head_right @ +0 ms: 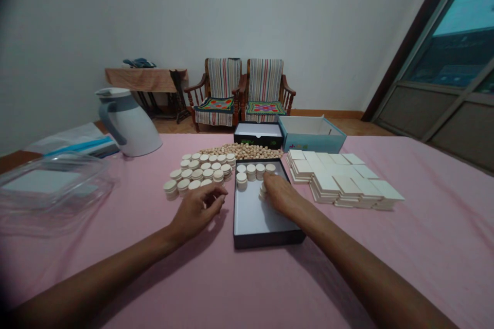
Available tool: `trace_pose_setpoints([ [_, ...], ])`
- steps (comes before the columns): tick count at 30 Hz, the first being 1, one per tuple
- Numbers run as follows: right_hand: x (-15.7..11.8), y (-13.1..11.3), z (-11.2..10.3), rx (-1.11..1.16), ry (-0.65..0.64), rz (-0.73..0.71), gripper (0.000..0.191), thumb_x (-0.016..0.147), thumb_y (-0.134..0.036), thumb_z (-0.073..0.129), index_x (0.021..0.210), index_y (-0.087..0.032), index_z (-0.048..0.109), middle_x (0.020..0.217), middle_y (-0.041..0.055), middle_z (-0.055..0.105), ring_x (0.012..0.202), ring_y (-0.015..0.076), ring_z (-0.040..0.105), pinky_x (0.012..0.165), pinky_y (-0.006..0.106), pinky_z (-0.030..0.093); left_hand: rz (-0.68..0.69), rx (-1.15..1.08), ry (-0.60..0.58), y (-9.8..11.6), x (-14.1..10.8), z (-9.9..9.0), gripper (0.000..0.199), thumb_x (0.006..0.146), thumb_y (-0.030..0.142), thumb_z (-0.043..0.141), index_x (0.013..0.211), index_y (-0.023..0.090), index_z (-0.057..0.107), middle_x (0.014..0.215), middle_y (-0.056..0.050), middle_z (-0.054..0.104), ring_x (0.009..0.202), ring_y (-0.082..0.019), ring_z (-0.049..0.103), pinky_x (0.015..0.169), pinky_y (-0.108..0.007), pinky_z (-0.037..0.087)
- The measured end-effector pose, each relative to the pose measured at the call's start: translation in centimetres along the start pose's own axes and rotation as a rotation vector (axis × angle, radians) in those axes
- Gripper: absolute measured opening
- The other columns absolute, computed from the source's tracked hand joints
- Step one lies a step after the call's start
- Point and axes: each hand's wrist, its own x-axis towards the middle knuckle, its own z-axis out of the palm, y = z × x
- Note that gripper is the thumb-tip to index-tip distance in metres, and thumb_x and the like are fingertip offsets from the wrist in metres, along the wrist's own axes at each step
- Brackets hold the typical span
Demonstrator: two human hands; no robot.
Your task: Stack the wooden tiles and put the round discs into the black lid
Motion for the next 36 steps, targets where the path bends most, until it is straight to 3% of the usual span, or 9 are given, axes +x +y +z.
trace_pose_setpoints([
  [5, -1.9, -0.7, -1.6, -0.065, 0.015, 0.076, 0.027, 0.079, -0.011, 0.053, 0.106, -0.009, 0.057, 0.099, 0.0173, 0.067, 0.093, 0.0263, 0.062, 0.070, 0.030, 0.042, -0.055, -0.097, 0.105, -1.5, -0.9, 0.5, 0.012, 0.083, 0.017, 0.051, 0.086, 0.016, 0.063, 0.069, 0.000, 0.066, 0.058, -0.011, 0.060, 0.053, -0.020, 0.044],
  [7, -2.6, -0.6, -1.8, -0.127, -0.061, 0.089, 0.016, 0.081, -0.011, 0.049, 0.091, -0.011, 0.063, 0.092, 0.0166, 0.068, 0.087, 0.0260, 0.064, 0.066, 0.029, 0.041, -0.100, -0.147, 0.137, -1.9, -1.2, 0.8, 0.012, 0.082, 0.017, 0.052, 0.088, 0.015, 0.063, 0.071, -0.001, 0.066, 0.060, -0.012, 0.061, 0.054, -0.020, 0.045],
  [10, -3.1, -0.4, -1.3, -0.101, -0.227, 0.016, 0.022, 0.083, -0.009, 0.043, 0.076, -0.013, 0.063, 0.083, 0.0145, 0.068, 0.076, 0.0217, 0.064, 0.060, 0.027, 0.039, -0.150, -0.211, 0.119, -2.6, -1.5, 1.2, 0.013, 0.084, 0.019, 0.050, 0.088, 0.015, 0.062, 0.068, -0.001, 0.065, 0.059, -0.012, 0.062, 0.054, -0.021, 0.046],
  [14, -2.8, 0.0, -0.2, -0.015, -0.247, -0.104, 0.024, 0.086, -0.011, 0.040, 0.083, -0.011, 0.063, 0.094, 0.0161, 0.067, 0.083, 0.0211, 0.062, 0.071, 0.028, 0.042, -0.156, -0.221, 0.048, -3.2, -1.7, 1.6, 0.014, 0.085, 0.020, 0.049, 0.089, 0.015, 0.062, 0.069, -0.002, 0.066, 0.060, -0.013, 0.061, 0.054, -0.022, 0.045],
  [19, -1.4, 0.2, 0.5, -0.001, -0.222, -0.102, 0.026, 0.085, -0.008, 0.039, 0.095, -0.009, 0.063, 0.104, 0.0174, 0.064, 0.094, 0.0222, 0.060, 0.084, 0.031, 0.042, -0.089, -0.186, -0.046, -2.8, -1.9, 1.7, 0.017, 0.084, 0.018, 0.050, 0.093, 0.016, 0.065, 0.076, -0.003, 0.067, 0.062, -0.012, 0.059, 0.057, -0.023, 0.045],
  [29, 2.0, -0.5, 1.1, -0.114, -0.211, -0.110, 0.028, 0.080, -0.003, 0.042, 0.096, -0.008, 0.064, 0.103, 0.0184, 0.065, 0.097, 0.0237, 0.061, 0.083, 0.032, 0.043, -0.010, -0.212, -0.147, -3.0, -2.2, 1.8, 0.027, 0.082, 0.012, 0.049, 0.104, 0.017, 0.065, 0.094, -0.006, 0.070, 0.081, -0.015, 0.064, 0.073, -0.026, 0.051],
  [36, 2.0, -1.0, 0.7, -0.120, -0.205, -0.125, 0.030, 0.079, -0.004, 0.041, 0.096, -0.008, 0.065, 0.106, 0.0191, 0.064, 0.099, 0.0250, 0.061, 0.082, 0.033, 0.044, 0.046, -0.213, -0.168, -2.6, -2.1, 1.5, 0.031, 0.081, 0.011, 0.048, 0.106, 0.018, 0.066, 0.097, -0.006, 0.072, 0.087, -0.017, 0.066, 0.080, -0.029, 0.053],
])
